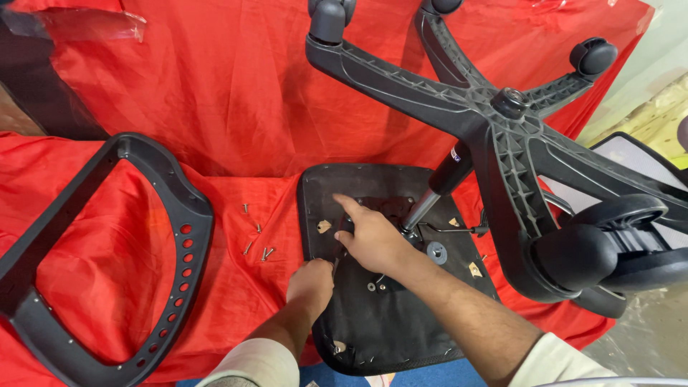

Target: The person uses a screwdriver to tighten screws into the underside of an overturned office chair seat, securing the seat to the gas lift mechanism. The person works methodically on multiple screw holes while the chair remains upside down on a red tarp.

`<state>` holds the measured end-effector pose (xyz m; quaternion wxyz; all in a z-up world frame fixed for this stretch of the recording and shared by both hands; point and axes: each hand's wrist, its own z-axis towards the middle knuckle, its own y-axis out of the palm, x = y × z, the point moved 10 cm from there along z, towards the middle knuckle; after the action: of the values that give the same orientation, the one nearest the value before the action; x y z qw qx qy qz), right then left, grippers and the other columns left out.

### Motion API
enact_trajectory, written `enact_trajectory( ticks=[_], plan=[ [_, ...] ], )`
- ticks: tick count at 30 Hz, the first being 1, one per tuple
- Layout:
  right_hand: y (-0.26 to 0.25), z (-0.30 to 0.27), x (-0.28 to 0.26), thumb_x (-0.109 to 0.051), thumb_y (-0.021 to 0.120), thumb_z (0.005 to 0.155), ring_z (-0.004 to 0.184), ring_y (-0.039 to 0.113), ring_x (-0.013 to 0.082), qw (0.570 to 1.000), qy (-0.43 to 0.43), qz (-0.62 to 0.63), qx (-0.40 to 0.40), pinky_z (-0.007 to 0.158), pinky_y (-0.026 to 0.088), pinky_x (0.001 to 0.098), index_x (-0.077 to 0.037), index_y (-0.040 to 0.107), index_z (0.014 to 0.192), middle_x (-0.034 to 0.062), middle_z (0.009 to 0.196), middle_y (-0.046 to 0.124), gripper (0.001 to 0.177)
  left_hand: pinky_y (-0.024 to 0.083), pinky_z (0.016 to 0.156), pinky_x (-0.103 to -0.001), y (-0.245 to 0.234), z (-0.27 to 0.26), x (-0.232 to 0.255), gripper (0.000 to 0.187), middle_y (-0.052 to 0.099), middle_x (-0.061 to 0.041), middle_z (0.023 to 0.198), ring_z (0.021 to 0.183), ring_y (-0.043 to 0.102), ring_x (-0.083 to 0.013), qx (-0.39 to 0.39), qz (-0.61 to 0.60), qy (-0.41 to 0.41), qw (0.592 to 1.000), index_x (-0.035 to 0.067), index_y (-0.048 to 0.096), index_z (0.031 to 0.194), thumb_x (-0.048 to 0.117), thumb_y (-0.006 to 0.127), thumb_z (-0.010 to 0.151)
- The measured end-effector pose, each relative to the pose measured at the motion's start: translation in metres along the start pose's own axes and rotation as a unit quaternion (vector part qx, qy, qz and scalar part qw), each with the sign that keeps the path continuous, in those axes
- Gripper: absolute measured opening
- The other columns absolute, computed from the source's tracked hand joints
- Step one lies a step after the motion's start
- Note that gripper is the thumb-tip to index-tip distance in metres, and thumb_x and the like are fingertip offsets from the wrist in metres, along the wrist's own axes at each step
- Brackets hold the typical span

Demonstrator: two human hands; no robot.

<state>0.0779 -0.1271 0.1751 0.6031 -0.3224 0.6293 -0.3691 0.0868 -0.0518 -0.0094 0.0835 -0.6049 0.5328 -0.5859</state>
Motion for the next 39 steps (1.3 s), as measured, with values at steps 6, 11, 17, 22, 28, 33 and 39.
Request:
enact_trajectory(
  ticks=[6,11,17,22,28,33,39],
  plan=[
    [-0.003,-0.010,0.017,-0.031,0.070,0.091,0.107,0.072,0.0355,0.979,0.190,-0.052,-0.049,0.095,0.056,0.0427,-0.006,0.066,0.121,0.0213,0.112,0.075,0.039,0.055,0.092,-0.048,0.003,0.006,0.003,0.021,0.073,-0.013,0.109,0.106,0.069,-0.0350,0.029,0.040,0.038,0.998,0.011,0.075,0.101,0.016,0.055,0.096],
    [-0.010,-0.003,-0.008,-0.018,0.073,0.084,0.107,0.066,0.0385,1.000,0.009,-0.008,0.013,0.090,0.053,0.0447,-0.004,0.058,0.120,0.0213,0.124,0.063,0.042,0.054,0.092,-0.048,-0.001,-0.001,-0.003,0.016,0.073,-0.014,0.108,0.106,0.069,-0.0356,0.013,-0.024,-0.001,1.000,0.011,0.073,0.099,0.017,0.059,0.094],
    [0.001,-0.005,0.002,-0.028,0.073,0.090,0.108,0.069,0.0379,0.999,0.041,-0.035,0.001,0.092,0.055,0.0435,-0.012,0.061,0.125,0.0206,0.111,0.073,0.040,0.054,0.092,-0.047,-0.008,-0.009,0.006,0.013,0.071,-0.012,0.109,0.109,0.066,-0.0341,0.035,0.009,0.016,0.999,0.010,0.070,0.100,0.011,0.064,0.089],
    [-0.003,-0.007,0.011,-0.024,0.074,0.089,0.111,0.067,0.0381,0.995,0.085,-0.022,0.037,0.095,0.054,0.0431,-0.005,0.058,0.125,0.0222,0.123,0.068,0.044,0.053,0.092,-0.047,-0.012,-0.014,0.007,0.014,0.070,-0.011,0.110,0.109,0.066,-0.0346,0.044,0.005,0.029,0.999,0.010,0.070,0.099,0.015,0.069,0.086],
    [-0.006,-0.017,-0.001,-0.009,0.068,0.086,0.120,0.062,0.0406,0.997,-0.025,-0.023,0.066,0.101,0.050,0.0438,0.006,0.044,0.146,0.0291,0.152,0.042,0.067,0.054,0.092,-0.047,-0.007,-0.013,0.002,0.015,0.071,-0.010,0.110,0.108,0.066,-0.0331,0.048,0.014,0.019,0.999,0.009,0.071,0.099,0.019,0.071,0.087],
    [-0.007,-0.017,-0.003,-0.023,0.075,0.085,0.113,0.066,0.0383,0.997,0.040,-0.055,0.029,0.097,0.054,0.0432,-0.007,0.060,0.134,0.0216,0.122,0.067,0.054,0.054,0.092,-0.048,-0.007,-0.010,-0.002,0.012,0.071,-0.011,0.111,0.109,0.066,-0.0348,0.059,-0.006,0.014,0.998,0.013,0.075,0.098,0.014,0.065,0.092],
    [-0.013,-0.026,-0.018,-0.029,0.077,0.087,0.099,0.068,0.0399,0.997,-0.024,-0.053,0.053,0.083,0.055,0.0456,-0.003,0.059,0.123,0.0229,0.118,0.064,0.048,0.054,0.093,-0.046,-0.004,-0.007,-0.012,0.013,0.073,-0.012,0.108,0.107,0.068,-0.0341,0.048,-0.074,0.001,0.996,0.015,0.078,0.097,0.019,0.072,0.086]
  ],
)
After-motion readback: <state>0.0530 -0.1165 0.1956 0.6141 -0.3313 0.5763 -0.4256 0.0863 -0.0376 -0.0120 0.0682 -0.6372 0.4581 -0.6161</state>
